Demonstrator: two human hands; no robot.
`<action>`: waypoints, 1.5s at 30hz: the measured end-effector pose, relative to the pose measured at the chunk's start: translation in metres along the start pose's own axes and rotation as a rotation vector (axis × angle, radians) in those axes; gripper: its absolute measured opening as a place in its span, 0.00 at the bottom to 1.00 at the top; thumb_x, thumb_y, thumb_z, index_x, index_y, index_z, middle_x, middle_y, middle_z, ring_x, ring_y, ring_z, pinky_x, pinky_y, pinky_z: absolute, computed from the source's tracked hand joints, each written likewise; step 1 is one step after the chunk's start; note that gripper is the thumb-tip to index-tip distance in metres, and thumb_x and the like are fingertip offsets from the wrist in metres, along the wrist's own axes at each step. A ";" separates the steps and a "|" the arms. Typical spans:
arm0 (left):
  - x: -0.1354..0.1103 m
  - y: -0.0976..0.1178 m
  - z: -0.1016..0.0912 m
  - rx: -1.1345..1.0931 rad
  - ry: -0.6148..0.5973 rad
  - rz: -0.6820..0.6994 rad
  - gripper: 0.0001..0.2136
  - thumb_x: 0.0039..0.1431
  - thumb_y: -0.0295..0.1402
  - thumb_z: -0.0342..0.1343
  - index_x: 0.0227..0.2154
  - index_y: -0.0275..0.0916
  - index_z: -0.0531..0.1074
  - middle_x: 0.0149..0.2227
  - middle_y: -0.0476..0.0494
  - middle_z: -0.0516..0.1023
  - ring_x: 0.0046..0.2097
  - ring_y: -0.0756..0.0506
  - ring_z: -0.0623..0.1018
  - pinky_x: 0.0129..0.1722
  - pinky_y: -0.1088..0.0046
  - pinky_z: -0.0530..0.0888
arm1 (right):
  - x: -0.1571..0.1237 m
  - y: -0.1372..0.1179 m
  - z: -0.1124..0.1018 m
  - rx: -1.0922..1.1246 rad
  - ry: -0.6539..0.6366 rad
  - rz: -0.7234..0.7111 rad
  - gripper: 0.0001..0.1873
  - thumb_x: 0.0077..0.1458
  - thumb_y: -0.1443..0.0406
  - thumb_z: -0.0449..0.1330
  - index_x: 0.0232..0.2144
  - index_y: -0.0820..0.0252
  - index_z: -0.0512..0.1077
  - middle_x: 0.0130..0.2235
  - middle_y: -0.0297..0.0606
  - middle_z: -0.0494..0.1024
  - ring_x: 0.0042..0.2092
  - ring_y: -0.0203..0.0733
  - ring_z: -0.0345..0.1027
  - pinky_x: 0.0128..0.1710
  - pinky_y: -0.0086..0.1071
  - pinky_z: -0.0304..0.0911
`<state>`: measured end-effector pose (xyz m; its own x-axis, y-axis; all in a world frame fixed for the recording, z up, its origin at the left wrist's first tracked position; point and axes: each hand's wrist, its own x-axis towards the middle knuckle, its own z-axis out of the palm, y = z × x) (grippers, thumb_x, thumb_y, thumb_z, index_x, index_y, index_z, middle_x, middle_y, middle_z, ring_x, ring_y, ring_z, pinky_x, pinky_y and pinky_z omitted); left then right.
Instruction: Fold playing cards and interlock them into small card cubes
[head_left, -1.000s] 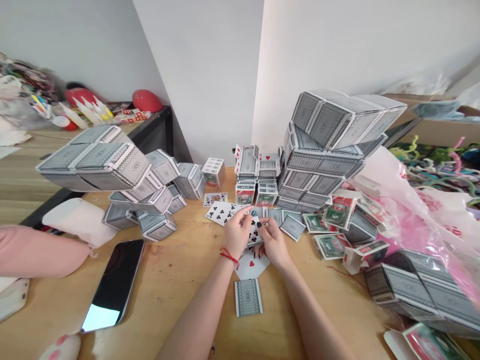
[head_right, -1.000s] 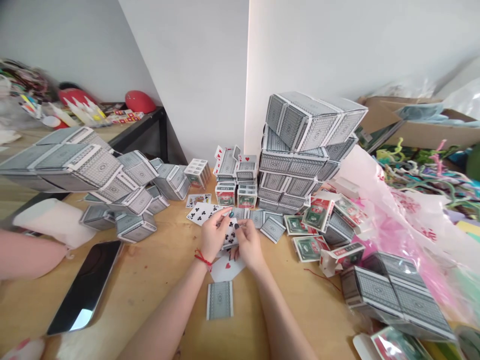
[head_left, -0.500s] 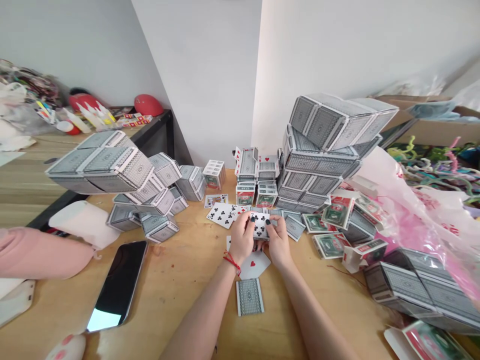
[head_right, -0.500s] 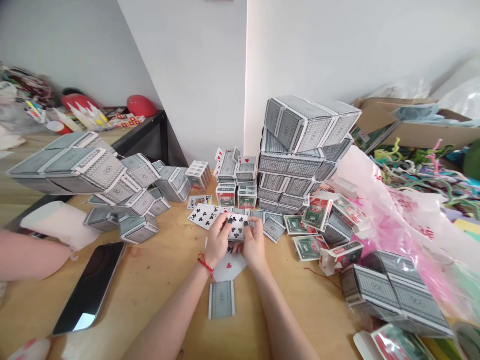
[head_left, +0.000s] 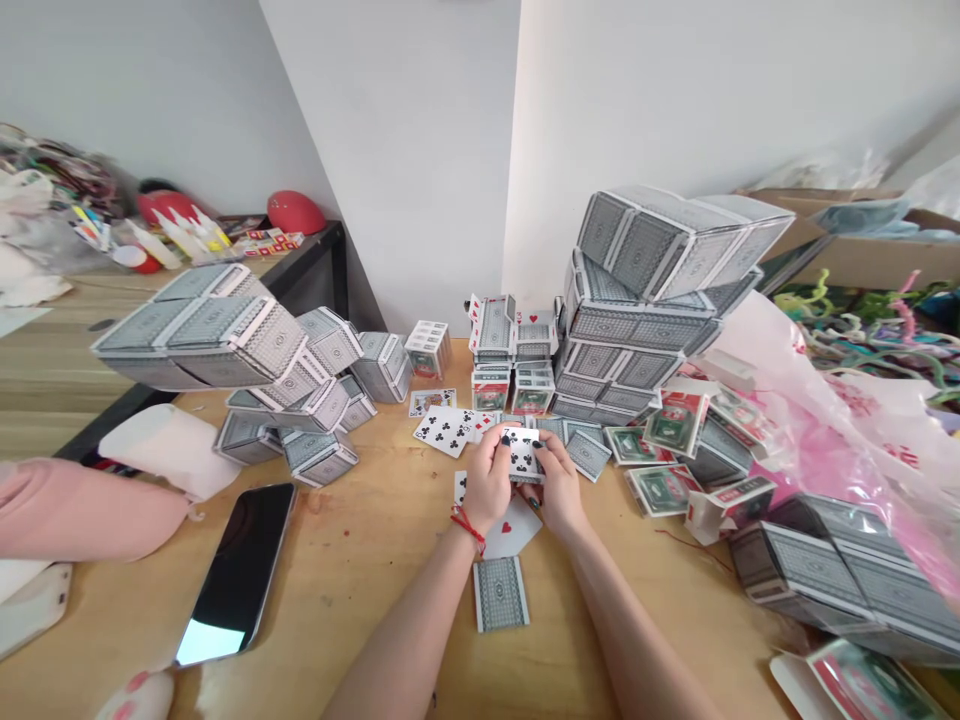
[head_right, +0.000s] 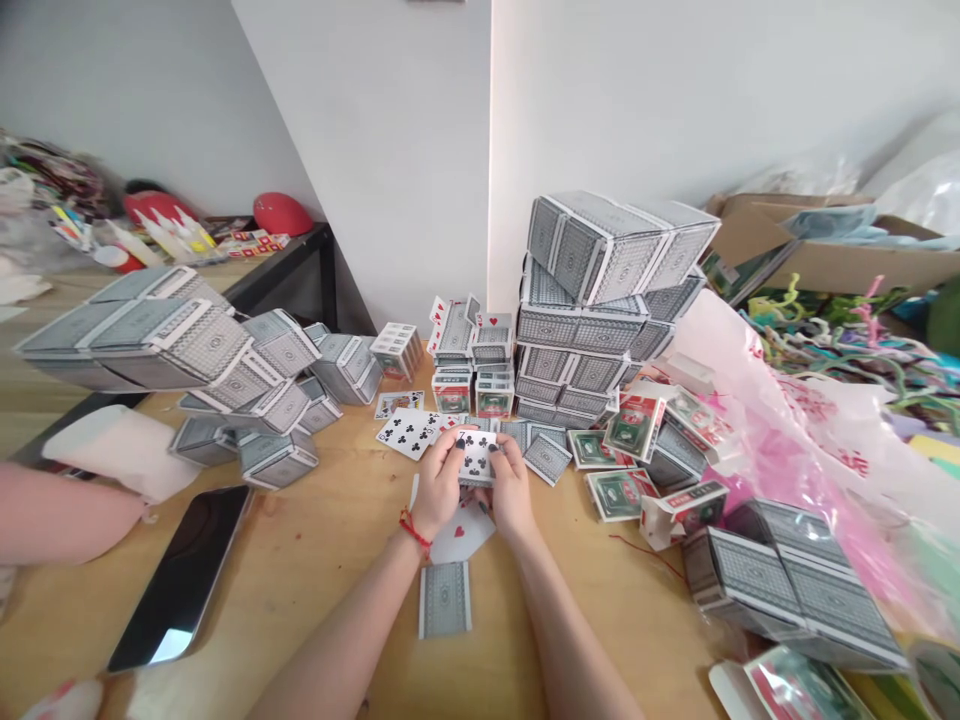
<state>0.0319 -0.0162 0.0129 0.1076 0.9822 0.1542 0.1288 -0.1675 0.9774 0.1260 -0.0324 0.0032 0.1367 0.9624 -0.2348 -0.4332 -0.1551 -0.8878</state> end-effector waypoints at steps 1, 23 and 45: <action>0.000 0.000 0.000 0.001 0.009 0.004 0.12 0.57 0.29 0.41 0.41 0.38 0.66 0.39 0.44 0.72 0.34 0.50 0.71 0.34 0.75 0.69 | 0.000 0.000 0.000 -0.004 0.004 -0.006 0.09 0.48 0.61 0.49 0.34 0.54 0.58 0.15 0.21 0.58 0.11 0.28 0.47 0.08 0.21 0.45; 0.001 -0.004 0.001 -0.020 0.130 -0.011 0.08 0.50 0.28 0.44 0.26 0.38 0.67 0.22 0.50 0.68 0.21 0.53 0.67 0.19 0.79 0.63 | -0.003 -0.006 0.004 -0.001 -0.065 0.050 0.07 0.45 0.62 0.51 0.30 0.54 0.57 0.16 0.23 0.60 0.11 0.31 0.52 0.07 0.24 0.48; 0.002 0.005 -0.015 -0.319 -0.120 -0.178 0.11 0.52 0.39 0.46 0.23 0.37 0.65 0.13 0.54 0.61 0.12 0.54 0.63 0.10 0.79 0.56 | 0.000 -0.006 -0.001 0.116 -0.375 0.374 0.11 0.53 0.59 0.48 0.34 0.60 0.62 0.20 0.33 0.70 0.18 0.38 0.67 0.12 0.27 0.61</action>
<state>0.0178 -0.0137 0.0199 0.2283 0.9734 -0.0216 -0.1552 0.0582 0.9862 0.1289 -0.0320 0.0081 -0.3636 0.8632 -0.3503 -0.4898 -0.4970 -0.7163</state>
